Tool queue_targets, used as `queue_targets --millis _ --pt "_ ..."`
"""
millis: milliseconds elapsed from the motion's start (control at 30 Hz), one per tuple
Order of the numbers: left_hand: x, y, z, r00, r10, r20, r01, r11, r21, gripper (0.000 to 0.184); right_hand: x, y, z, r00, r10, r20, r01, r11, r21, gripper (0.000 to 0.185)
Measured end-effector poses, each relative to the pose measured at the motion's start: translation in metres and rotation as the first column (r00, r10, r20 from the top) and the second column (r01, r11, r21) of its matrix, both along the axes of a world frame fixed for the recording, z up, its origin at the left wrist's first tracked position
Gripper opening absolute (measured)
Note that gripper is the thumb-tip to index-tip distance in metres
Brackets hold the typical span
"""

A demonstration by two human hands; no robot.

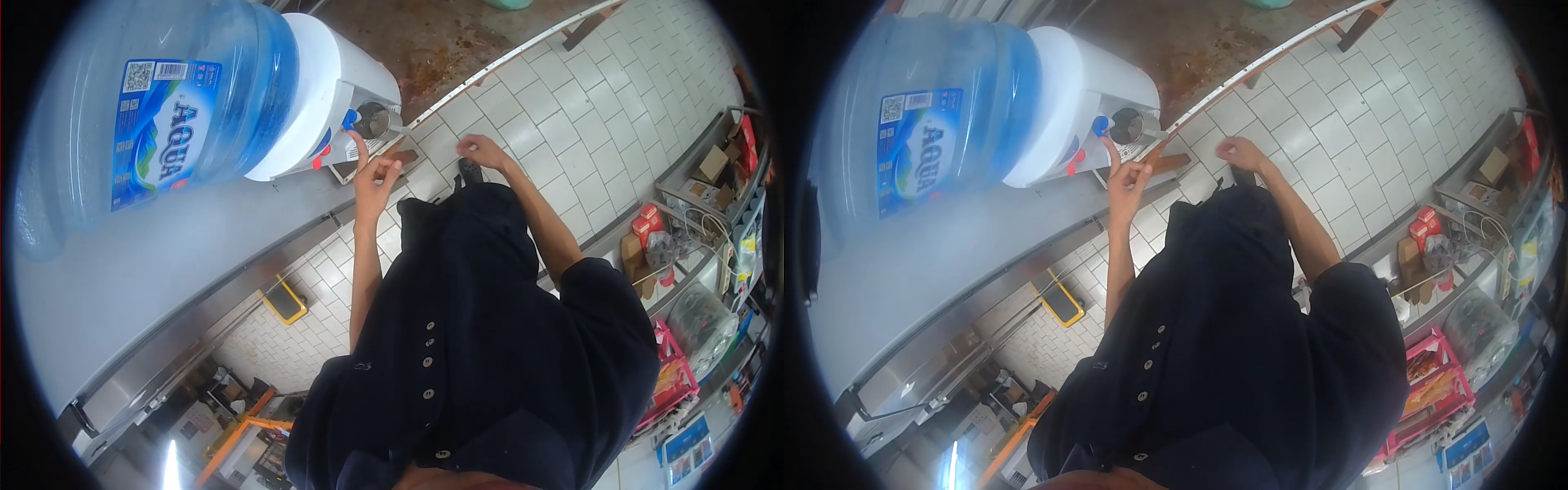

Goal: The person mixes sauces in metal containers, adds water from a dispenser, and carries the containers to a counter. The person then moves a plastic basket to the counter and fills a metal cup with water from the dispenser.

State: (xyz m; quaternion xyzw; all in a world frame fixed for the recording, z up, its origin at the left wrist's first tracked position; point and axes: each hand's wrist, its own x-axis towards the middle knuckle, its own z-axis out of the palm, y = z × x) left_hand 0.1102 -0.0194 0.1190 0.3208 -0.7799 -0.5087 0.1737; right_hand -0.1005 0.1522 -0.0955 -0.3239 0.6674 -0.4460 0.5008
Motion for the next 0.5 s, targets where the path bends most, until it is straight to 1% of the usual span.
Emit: queue_targets --millis 67,100,167,267,400,433,467,500 --pt "0.003 -0.002 0.003 0.998 -0.043 0.04 0.043 0.999 0.004 0.018 -0.001 -0.032 0.054 0.99 0.056 -0.132 -0.07 0.991 -0.109 0.036" --pt "0.004 -0.003 0.004 0.998 -0.043 0.037 0.043 0.999 0.004 0.018 0.003 -0.046 0.072 0.989 0.056 -0.134 -0.071 0.992 -0.109 0.036" --pt "0.008 -0.006 0.007 0.997 -0.066 0.044 0.065 0.997 0.039 0.018 0.016 -0.07 0.102 0.991 -0.073 -0.108 0.037 0.952 -0.303 0.051" --pt "0.014 -0.013 0.007 0.993 -0.11 0.047 0.108 0.993 0.047 0.015 0.031 -0.094 0.13 0.984 -0.043 -0.171 -0.01 0.955 -0.296 0.055" --pt "0.018 -0.025 -0.001 0.981 -0.195 0.01 0.194 0.979 0.055 0.015 0.047 -0.11 0.132 0.977 -0.121 -0.176 0.072 0.962 -0.263 0.05" --pt "0.018 -0.027 0.0 0.979 -0.204 0.024 0.204 0.979 -0.007 0.015 0.048 -0.115 0.13 0.963 -0.127 -0.239 0.07 0.97 -0.234 0.05" --pt "0.019 -0.027 0.004 0.977 -0.21 0.037 0.212 0.975 -0.065 0.016 0.047 -0.119 0.13 0.957 -0.141 -0.254 0.082 0.97 -0.228 0.055" --pt "0.009 -0.029 0.004 0.975 -0.222 0.002 0.222 0.973 -0.065 0.016 0.035 -0.118 0.131 0.946 -0.151 -0.287 0.087 0.971 -0.223 0.055"
